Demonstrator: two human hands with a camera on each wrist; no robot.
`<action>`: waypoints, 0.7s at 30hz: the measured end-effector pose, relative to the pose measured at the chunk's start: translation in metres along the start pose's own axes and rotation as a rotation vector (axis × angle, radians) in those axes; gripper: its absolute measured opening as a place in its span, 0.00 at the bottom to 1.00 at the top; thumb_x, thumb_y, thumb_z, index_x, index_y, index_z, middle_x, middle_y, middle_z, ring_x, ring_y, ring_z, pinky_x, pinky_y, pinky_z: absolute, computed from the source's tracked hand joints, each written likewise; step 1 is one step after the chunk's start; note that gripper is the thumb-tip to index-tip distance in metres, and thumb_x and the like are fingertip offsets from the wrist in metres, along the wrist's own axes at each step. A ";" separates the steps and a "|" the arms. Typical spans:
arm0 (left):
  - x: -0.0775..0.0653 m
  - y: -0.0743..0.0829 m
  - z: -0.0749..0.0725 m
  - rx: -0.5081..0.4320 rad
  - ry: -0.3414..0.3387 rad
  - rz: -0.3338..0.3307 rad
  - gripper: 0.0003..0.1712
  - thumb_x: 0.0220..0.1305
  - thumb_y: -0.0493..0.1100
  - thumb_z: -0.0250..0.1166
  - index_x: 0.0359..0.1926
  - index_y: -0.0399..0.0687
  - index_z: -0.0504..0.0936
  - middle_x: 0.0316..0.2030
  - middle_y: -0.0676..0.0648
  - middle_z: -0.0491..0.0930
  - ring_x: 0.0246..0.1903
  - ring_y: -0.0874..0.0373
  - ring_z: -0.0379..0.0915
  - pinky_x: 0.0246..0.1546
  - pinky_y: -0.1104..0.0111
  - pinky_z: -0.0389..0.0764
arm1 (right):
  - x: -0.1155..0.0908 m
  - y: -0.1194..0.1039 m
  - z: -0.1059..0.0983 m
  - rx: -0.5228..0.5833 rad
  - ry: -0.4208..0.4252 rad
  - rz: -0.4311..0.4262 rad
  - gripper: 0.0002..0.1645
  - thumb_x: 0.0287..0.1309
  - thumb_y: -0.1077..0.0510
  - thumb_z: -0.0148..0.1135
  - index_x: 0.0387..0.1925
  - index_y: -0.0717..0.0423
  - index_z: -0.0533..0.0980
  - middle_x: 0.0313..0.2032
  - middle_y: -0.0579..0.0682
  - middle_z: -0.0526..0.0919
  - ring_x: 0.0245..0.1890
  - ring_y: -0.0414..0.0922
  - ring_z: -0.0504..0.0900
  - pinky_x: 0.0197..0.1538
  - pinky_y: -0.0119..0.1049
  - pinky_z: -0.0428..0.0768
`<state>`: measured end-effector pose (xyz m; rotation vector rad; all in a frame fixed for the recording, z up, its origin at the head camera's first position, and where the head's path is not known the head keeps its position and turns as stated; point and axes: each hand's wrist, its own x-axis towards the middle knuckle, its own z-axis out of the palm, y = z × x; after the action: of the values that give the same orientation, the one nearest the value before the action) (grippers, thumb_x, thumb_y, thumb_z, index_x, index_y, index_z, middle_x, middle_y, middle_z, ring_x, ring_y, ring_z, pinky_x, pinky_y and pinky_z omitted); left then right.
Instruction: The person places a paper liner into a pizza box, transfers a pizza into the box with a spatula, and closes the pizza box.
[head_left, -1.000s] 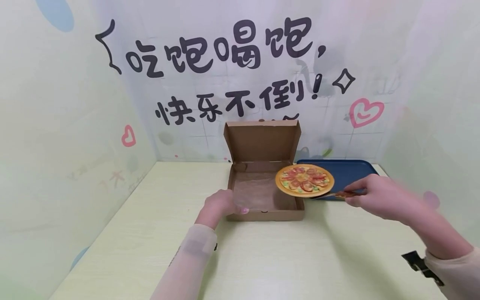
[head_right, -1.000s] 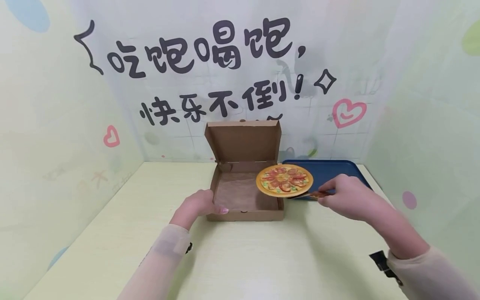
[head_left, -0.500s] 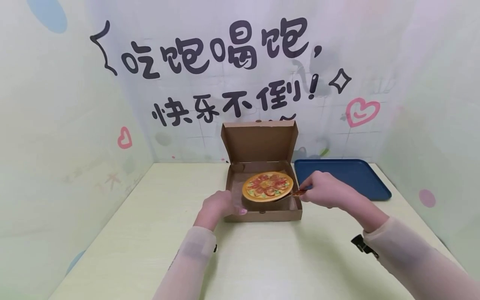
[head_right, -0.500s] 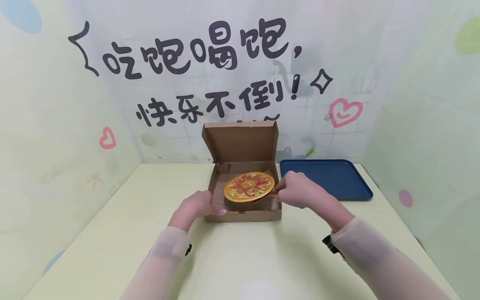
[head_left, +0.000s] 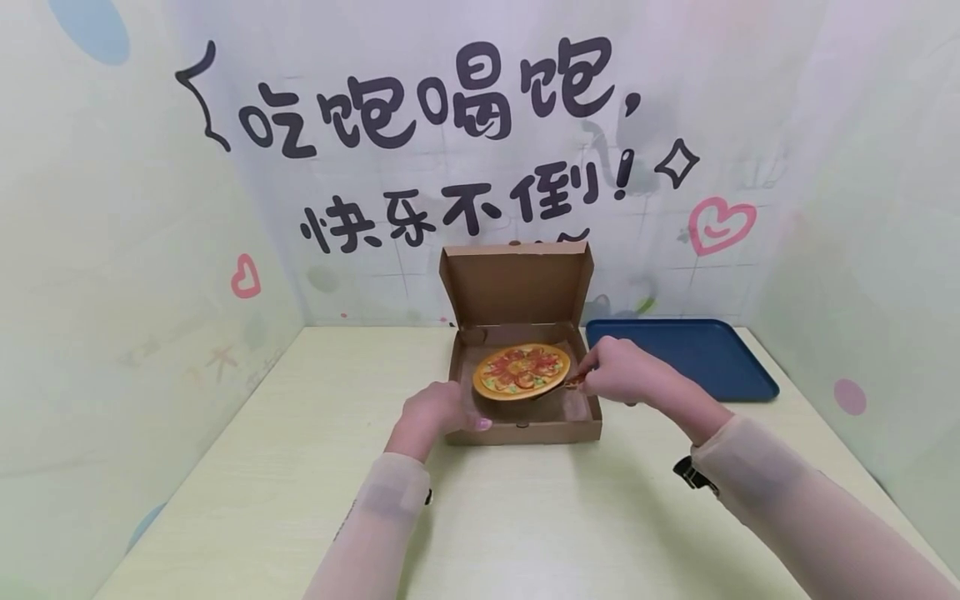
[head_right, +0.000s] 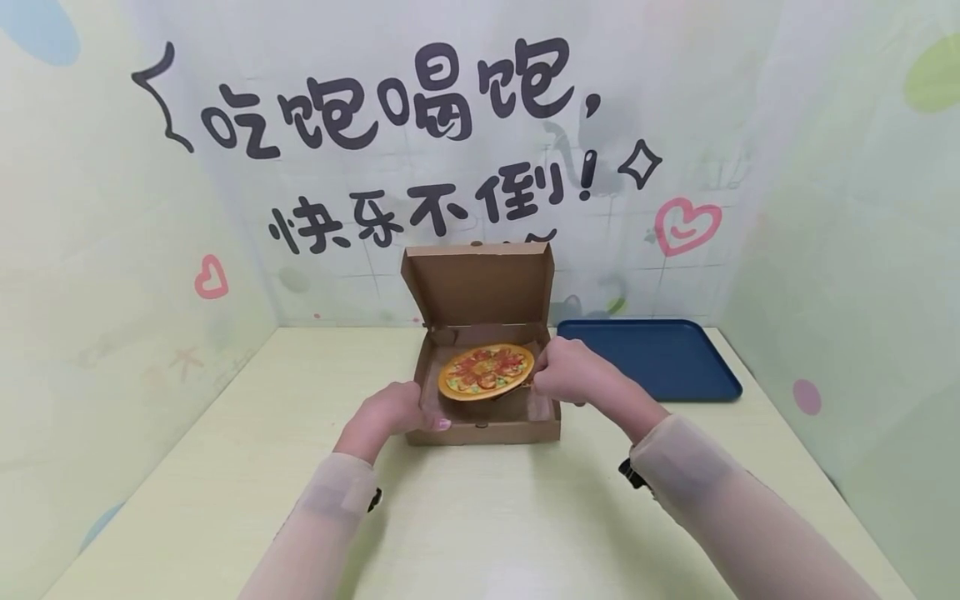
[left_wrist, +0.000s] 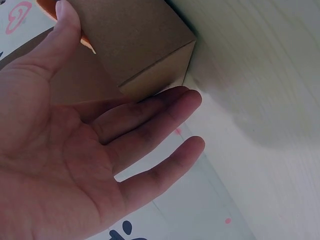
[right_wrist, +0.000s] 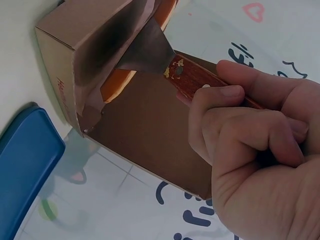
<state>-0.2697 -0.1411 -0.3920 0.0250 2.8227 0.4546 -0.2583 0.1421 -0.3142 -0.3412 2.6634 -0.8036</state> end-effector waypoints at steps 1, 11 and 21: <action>0.000 -0.001 0.000 0.000 0.000 -0.001 0.43 0.55 0.67 0.80 0.62 0.43 0.84 0.59 0.40 0.86 0.53 0.46 0.84 0.55 0.46 0.84 | 0.001 0.000 0.001 0.006 -0.002 0.004 0.18 0.63 0.62 0.64 0.53 0.59 0.87 0.32 0.53 0.84 0.15 0.41 0.62 0.21 0.31 0.64; 0.000 0.000 0.000 -0.001 -0.001 -0.006 0.44 0.56 0.67 0.79 0.63 0.43 0.83 0.59 0.39 0.86 0.53 0.46 0.82 0.57 0.46 0.83 | 0.005 0.005 0.007 0.014 -0.010 0.031 0.19 0.63 0.63 0.64 0.55 0.61 0.86 0.28 0.53 0.82 0.15 0.41 0.62 0.21 0.30 0.64; 0.000 -0.001 0.001 -0.013 0.003 -0.015 0.42 0.56 0.67 0.79 0.60 0.42 0.85 0.59 0.39 0.86 0.53 0.47 0.83 0.57 0.46 0.83 | 0.002 0.005 0.004 -0.017 -0.013 0.036 0.14 0.65 0.62 0.66 0.51 0.59 0.87 0.32 0.55 0.88 0.22 0.43 0.73 0.22 0.30 0.68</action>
<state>-0.2691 -0.1416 -0.3926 0.0001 2.8207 0.4701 -0.2593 0.1433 -0.3207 -0.3015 2.6579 -0.7653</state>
